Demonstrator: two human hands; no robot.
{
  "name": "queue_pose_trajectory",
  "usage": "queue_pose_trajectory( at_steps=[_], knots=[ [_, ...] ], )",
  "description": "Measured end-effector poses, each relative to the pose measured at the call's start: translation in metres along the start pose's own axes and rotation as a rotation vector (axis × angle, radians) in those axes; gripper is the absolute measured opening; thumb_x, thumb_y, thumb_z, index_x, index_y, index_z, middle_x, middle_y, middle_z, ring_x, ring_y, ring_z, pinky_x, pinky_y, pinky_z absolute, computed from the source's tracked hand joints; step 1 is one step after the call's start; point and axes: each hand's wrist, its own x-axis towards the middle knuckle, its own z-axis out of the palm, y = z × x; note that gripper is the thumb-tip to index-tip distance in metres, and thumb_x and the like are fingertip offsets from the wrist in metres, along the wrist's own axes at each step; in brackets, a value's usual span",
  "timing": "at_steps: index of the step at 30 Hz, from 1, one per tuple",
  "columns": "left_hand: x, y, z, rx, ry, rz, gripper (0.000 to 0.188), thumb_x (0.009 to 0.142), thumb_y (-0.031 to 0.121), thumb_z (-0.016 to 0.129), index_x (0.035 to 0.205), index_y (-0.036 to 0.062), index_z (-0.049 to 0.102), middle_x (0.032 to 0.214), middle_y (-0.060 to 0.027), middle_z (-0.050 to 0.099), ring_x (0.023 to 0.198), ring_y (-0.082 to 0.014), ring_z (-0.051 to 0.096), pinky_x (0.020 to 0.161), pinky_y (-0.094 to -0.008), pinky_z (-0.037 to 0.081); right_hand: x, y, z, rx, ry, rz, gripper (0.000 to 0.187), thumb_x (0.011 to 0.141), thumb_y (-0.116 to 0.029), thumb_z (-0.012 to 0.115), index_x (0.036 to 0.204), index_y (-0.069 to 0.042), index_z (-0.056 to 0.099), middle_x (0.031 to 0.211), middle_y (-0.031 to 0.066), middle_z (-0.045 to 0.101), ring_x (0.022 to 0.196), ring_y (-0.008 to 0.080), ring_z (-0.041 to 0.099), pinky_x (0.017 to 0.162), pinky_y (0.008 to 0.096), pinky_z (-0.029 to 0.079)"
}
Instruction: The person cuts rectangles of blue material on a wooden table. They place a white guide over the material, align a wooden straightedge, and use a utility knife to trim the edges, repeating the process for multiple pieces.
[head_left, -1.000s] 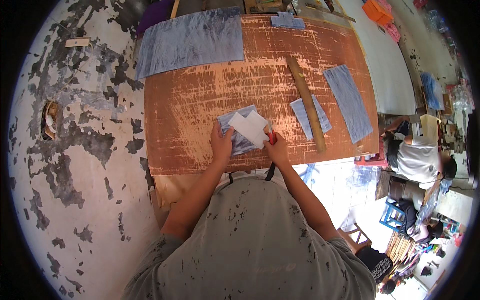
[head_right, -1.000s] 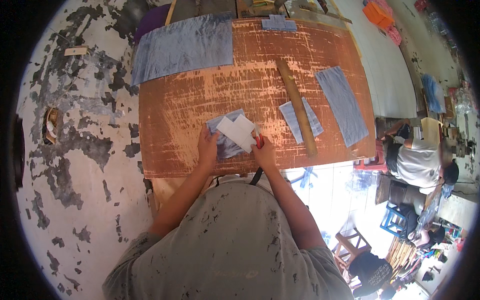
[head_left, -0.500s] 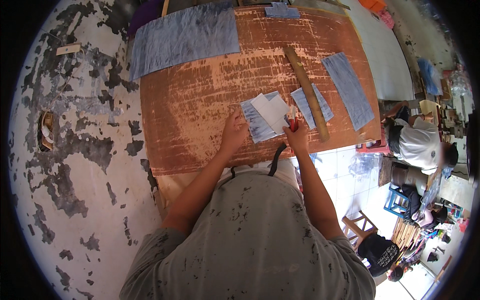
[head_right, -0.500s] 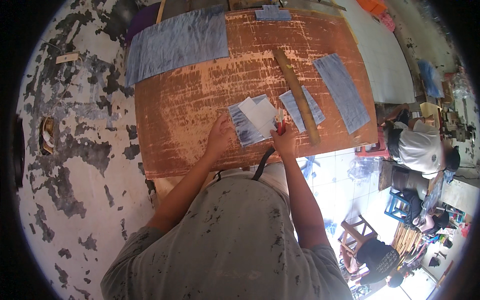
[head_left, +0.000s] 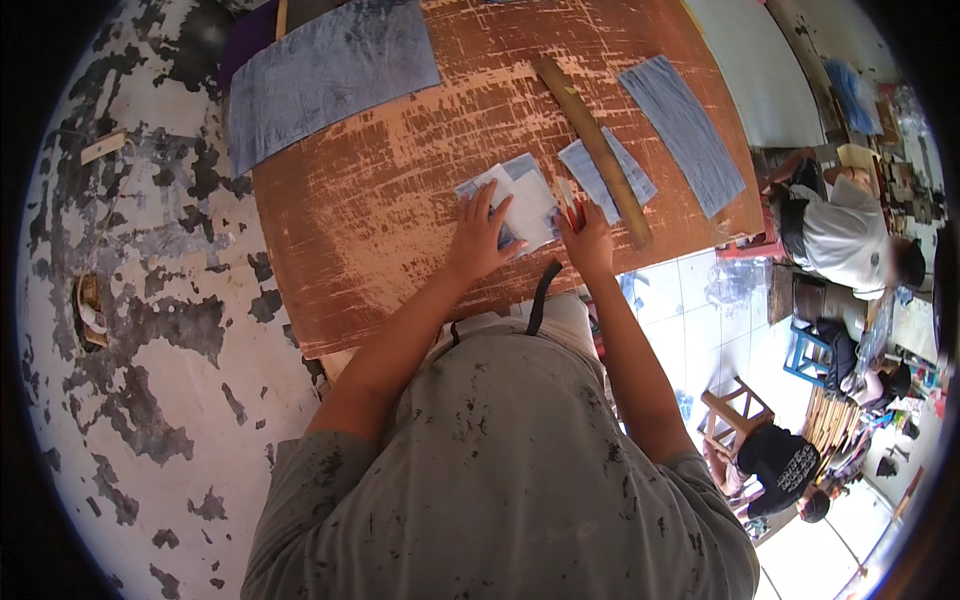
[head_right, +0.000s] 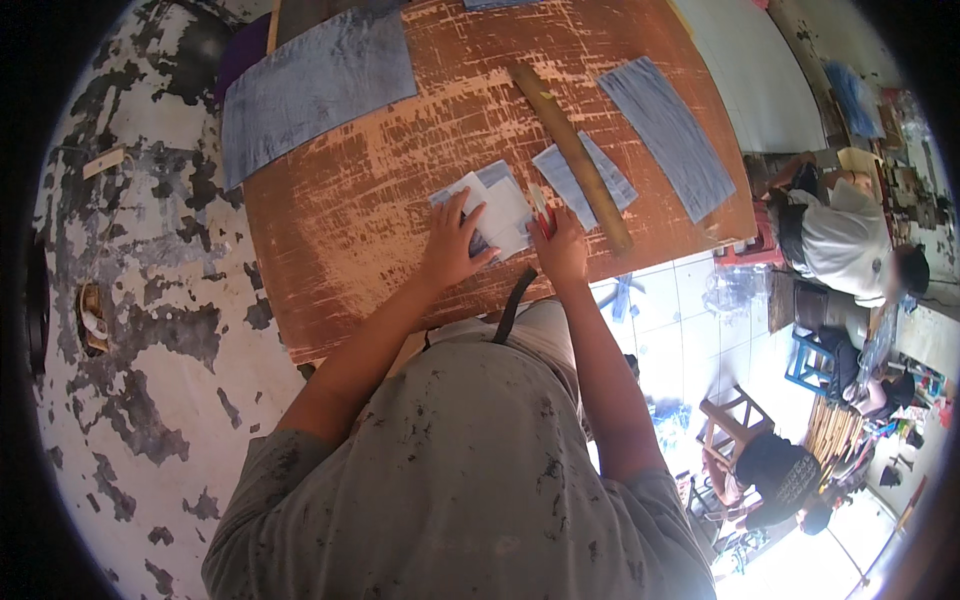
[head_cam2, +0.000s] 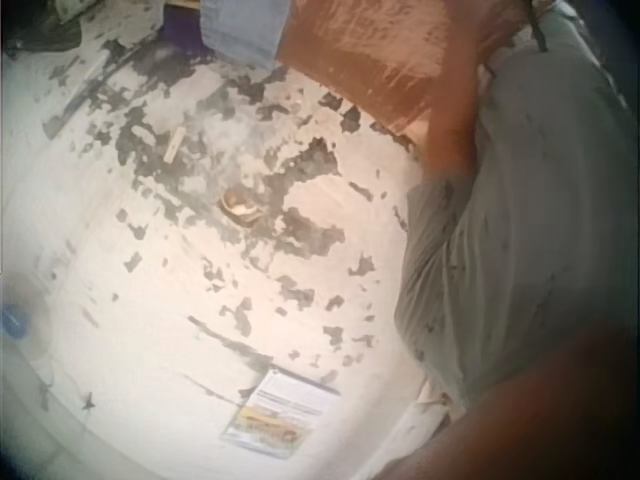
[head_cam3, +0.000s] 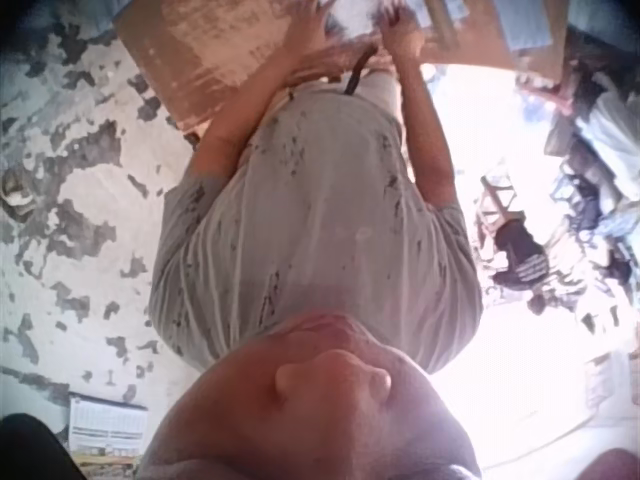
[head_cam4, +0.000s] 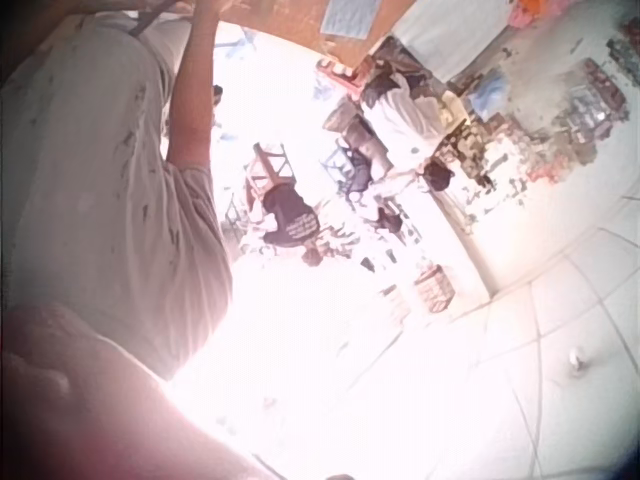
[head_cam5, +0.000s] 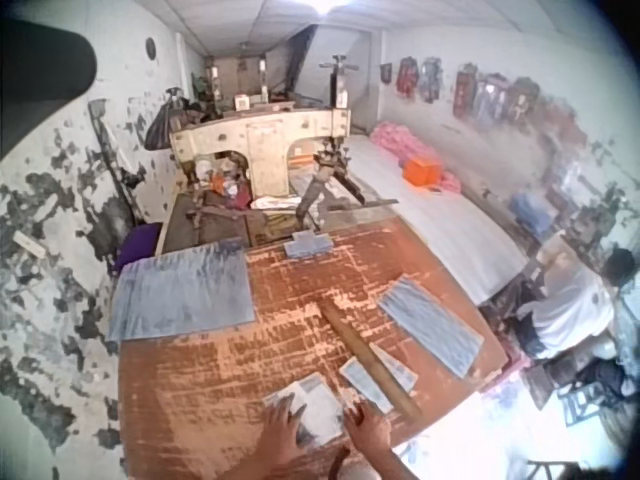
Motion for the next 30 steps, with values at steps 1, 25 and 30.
queue_pose_trajectory(
  at_steps=[1, 25, 30],
  knots=[
    [0.000, -0.003, 0.003, 0.004, -0.022, -0.014, 0.088, 0.090, 0.052, 0.080, 0.156, 0.0028, 0.049, 0.170, -0.0255, 0.029, 0.158, -0.0444, 0.029, 0.128, -0.0671, 0.020, 0.007, 0.003, 0.000, -0.031, -0.016, -0.036, 0.039, 0.089, -0.029, 0.084, 0.111, 0.000, 0.071, 0.107, 0.0197, 0.069, 0.094, 0.0420, 0.071, 0.079, 0.0515, 0.056],
    [0.004, -0.015, 0.002, -0.050, -0.060, -0.060, 0.105, 0.086, 0.061, 0.077, 0.165, 0.0054, 0.037, 0.177, -0.0241, 0.020, 0.164, -0.0455, 0.018, 0.132, -0.0636, 0.011, 0.027, -0.004, 0.016, 0.079, -0.077, 0.073, 0.038, 0.084, -0.030, 0.086, 0.107, -0.003, 0.073, 0.108, 0.0189, 0.071, 0.099, 0.0432, 0.071, 0.083, 0.0524, 0.057],
    [0.003, -0.017, 0.006, -0.021, -0.057, -0.054, 0.107, 0.085, 0.065, 0.077, 0.165, 0.0063, 0.037, 0.177, -0.0234, 0.019, 0.164, -0.0447, 0.017, 0.132, -0.0640, 0.010, 0.026, 0.002, 0.024, 0.117, -0.029, 0.092, 0.039, 0.083, -0.028, 0.088, 0.106, -0.002, 0.072, 0.103, 0.0189, 0.071, 0.096, 0.0426, 0.071, 0.083, 0.0517, 0.057]
  ],
)
